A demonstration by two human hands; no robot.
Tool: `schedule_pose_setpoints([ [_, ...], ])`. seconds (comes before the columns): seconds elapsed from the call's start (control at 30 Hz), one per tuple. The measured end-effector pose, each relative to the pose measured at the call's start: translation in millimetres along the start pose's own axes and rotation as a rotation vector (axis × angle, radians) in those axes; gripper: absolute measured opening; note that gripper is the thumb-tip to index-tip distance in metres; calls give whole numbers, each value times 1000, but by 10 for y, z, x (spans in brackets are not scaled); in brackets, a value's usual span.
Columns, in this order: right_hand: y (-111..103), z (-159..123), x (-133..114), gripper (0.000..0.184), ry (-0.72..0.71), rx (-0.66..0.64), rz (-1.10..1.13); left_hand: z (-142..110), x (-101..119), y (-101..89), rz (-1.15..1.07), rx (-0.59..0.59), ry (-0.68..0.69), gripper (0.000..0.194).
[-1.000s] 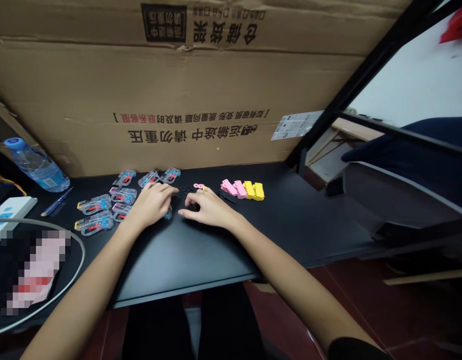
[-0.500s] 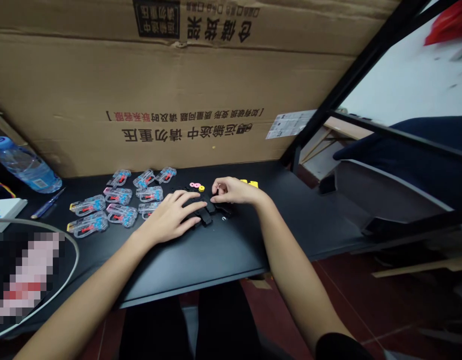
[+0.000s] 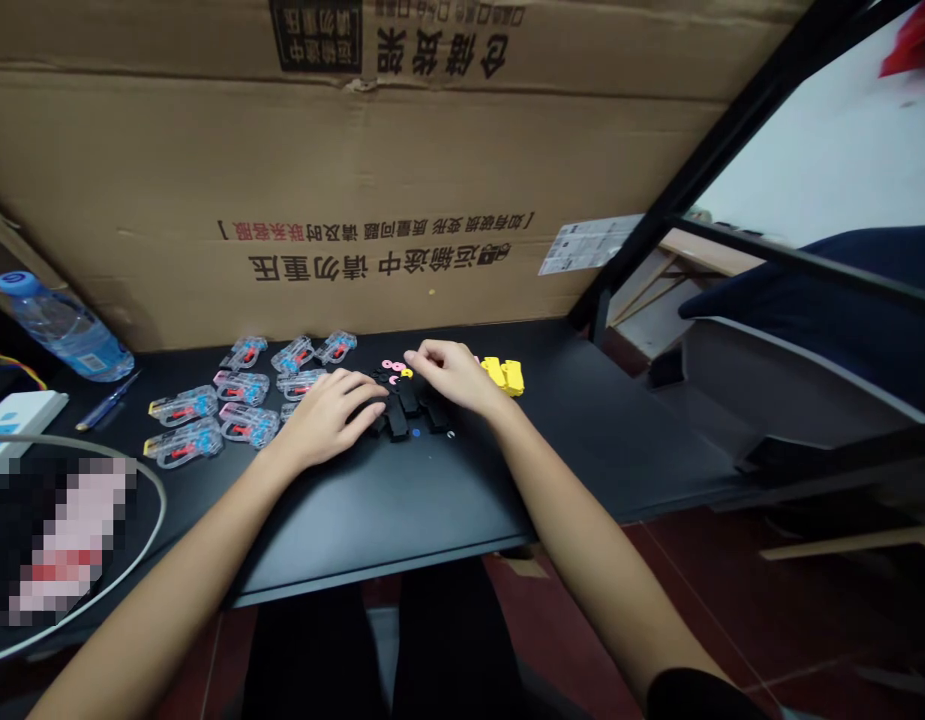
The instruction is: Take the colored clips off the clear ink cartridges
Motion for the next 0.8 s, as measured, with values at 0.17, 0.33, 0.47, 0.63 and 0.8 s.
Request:
schedule_pose_setpoints([
  [0.17, 315, -1, -191, 49, -111, -30, 44, 28, -8, 241, 50, 4, -157, 83],
  [0.33, 522, 18, -223, 48, -146, -73, 112, 85, -14, 535, 185, -67, -167, 85],
  [0.47, 480, 29, -184, 51, -153, -28, 147, 54, -72, 424, 184, -57, -158, 77],
  [0.63, 227, 13, -147, 52, -170, 174, 106, -18, -213, -98, 160, 111, -156, 50],
  [0.8, -66, 28, 31, 36, -119, 246, -4, -267, -669, -449, 253, 174, -411, 41],
])
Point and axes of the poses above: each hand's wrist, its own z-axis towards the middle knuckle, its own y-axis out of the palm, x = y × z, the point moved 8 cm from there along z, towards the middle knuckle, and after that the axes turned 11 degrees about -x, right-handed, at the moved point
